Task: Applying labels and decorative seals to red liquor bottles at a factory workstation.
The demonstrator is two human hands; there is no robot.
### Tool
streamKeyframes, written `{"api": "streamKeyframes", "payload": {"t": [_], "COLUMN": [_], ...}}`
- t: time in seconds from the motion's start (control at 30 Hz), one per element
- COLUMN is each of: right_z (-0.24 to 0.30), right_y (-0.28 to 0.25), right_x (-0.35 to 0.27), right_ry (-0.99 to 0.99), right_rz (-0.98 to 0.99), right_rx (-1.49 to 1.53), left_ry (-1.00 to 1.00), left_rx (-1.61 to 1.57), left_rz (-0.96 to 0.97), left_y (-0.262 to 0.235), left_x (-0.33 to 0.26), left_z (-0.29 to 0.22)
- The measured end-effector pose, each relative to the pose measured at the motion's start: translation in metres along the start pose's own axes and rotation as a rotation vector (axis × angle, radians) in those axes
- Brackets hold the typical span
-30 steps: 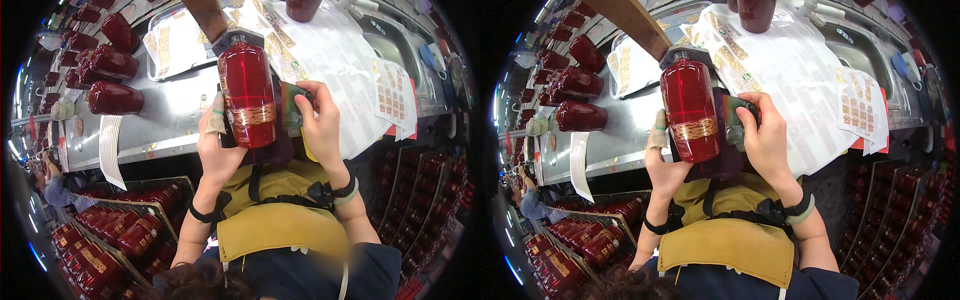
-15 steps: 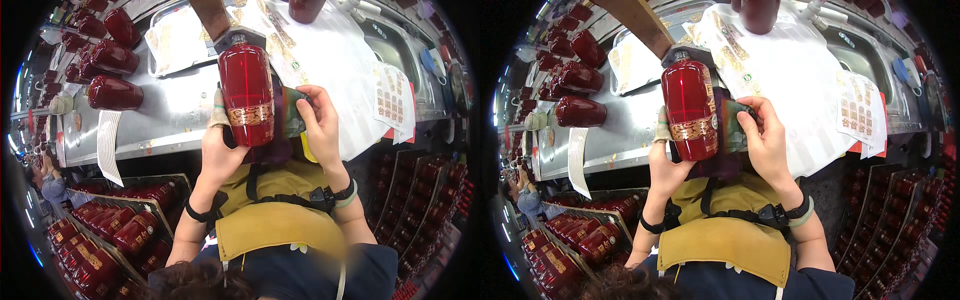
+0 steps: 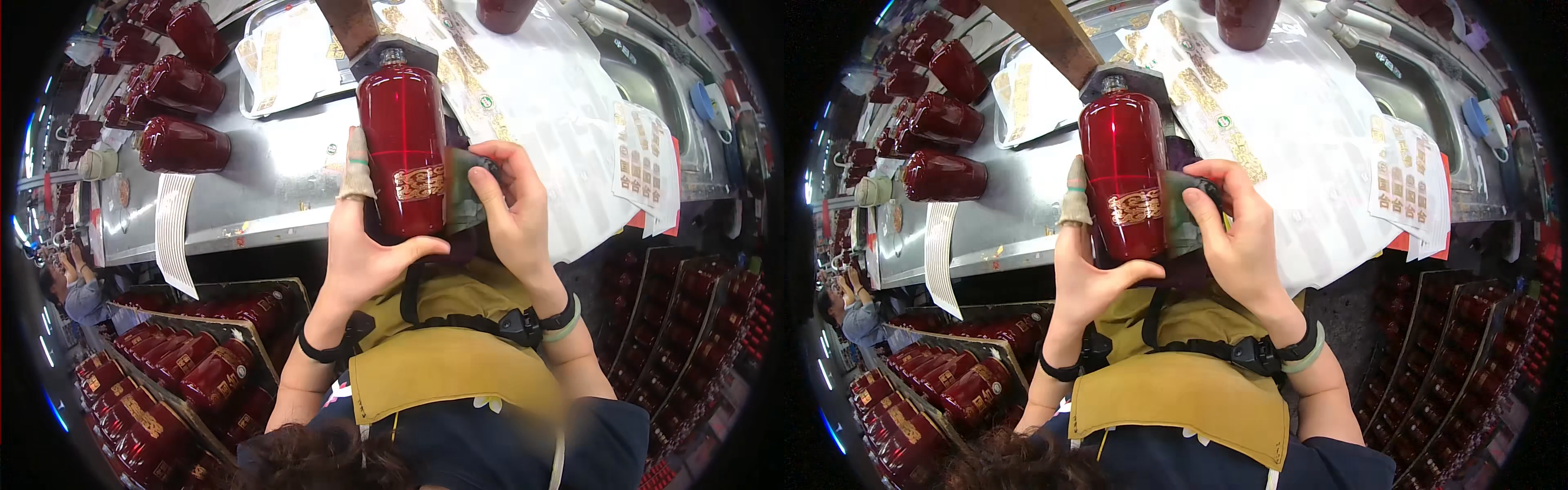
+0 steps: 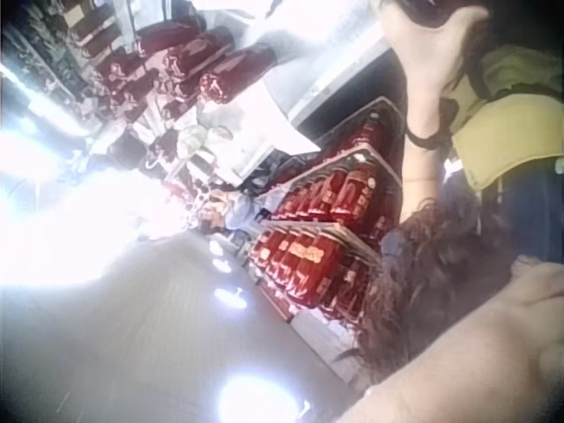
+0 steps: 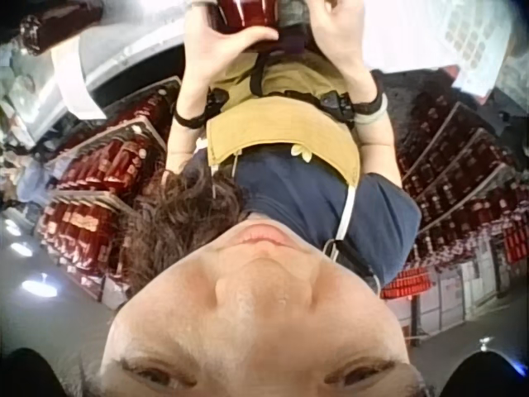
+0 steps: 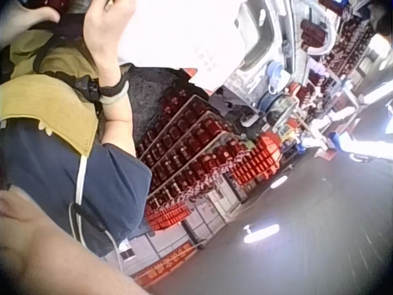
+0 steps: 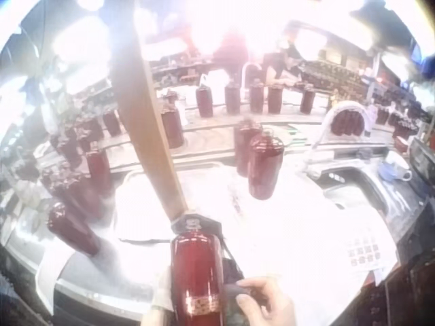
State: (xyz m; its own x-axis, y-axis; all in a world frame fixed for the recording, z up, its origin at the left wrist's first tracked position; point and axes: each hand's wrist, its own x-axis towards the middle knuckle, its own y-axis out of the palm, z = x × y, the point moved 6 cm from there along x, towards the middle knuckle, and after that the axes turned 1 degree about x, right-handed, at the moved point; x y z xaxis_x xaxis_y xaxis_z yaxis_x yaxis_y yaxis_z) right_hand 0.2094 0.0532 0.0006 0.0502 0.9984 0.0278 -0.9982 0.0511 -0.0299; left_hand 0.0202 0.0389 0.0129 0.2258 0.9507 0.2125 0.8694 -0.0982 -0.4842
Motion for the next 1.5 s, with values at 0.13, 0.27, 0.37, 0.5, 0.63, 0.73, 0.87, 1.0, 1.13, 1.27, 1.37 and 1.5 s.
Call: {"api": "streamKeyframes", "payload": {"t": [0.13,0.27,0.37,0.5,0.63,0.73,0.87,1.0,1.13,1.27,1.37,1.5], "right_z": [-0.013,-0.019,-0.017,-0.014,-0.006,0.011,0.023,0.034,0.044,0.046,0.05,0.056], "right_y": [-0.008,-0.003,-0.004,-0.003,-0.001,0.004,0.014,0.029,0.043,-0.003,-0.006,-0.003], "right_x": [0.004,0.004,0.004,0.002,0.005,0.008,0.011,0.014,0.015,0.024,0.025,0.018], "right_ry": [0.01,0.046,0.035,0.062,-0.014,-0.063,-0.094,-0.142,-0.16,-0.16,-0.184,-0.407], "right_rz": [-0.021,-0.001,0.007,0.013,-0.004,-0.003,0.028,0.054,0.141,-0.119,-0.038,-0.089], "right_rx": [-0.024,-0.009,0.003,0.018,-0.001,-0.038,-0.099,-0.198,-0.243,-0.1,-0.27,-0.34], "left_ry": [-0.148,-0.178,-0.231,-0.243,-0.231,-0.229,-0.206,-0.214,-0.054,0.214,0.252,0.279], "left_rx": [-0.411,-0.415,-0.447,-0.525,-0.585,-0.615,-0.646,-0.646,-0.55,0.313,0.456,0.417], "left_rz": [-0.194,-0.247,-0.204,-0.205,-0.211,-0.198,-0.211,-0.13,-0.172,-0.157,-0.211,-0.301], "left_y": [0.007,0.01,0.012,0.015,0.014,0.013,0.012,0.009,0.007,-0.004,-0.001,0.002], "left_x": [0.007,0.012,0.01,0.007,0.005,0.004,0.003,-0.002,-0.002,-0.008,-0.014,-0.02], "left_z": [0.003,-0.002,-0.001,0.003,0.002,0.001,0.005,0.009,0.013,-0.008,-0.006,0.002]}}
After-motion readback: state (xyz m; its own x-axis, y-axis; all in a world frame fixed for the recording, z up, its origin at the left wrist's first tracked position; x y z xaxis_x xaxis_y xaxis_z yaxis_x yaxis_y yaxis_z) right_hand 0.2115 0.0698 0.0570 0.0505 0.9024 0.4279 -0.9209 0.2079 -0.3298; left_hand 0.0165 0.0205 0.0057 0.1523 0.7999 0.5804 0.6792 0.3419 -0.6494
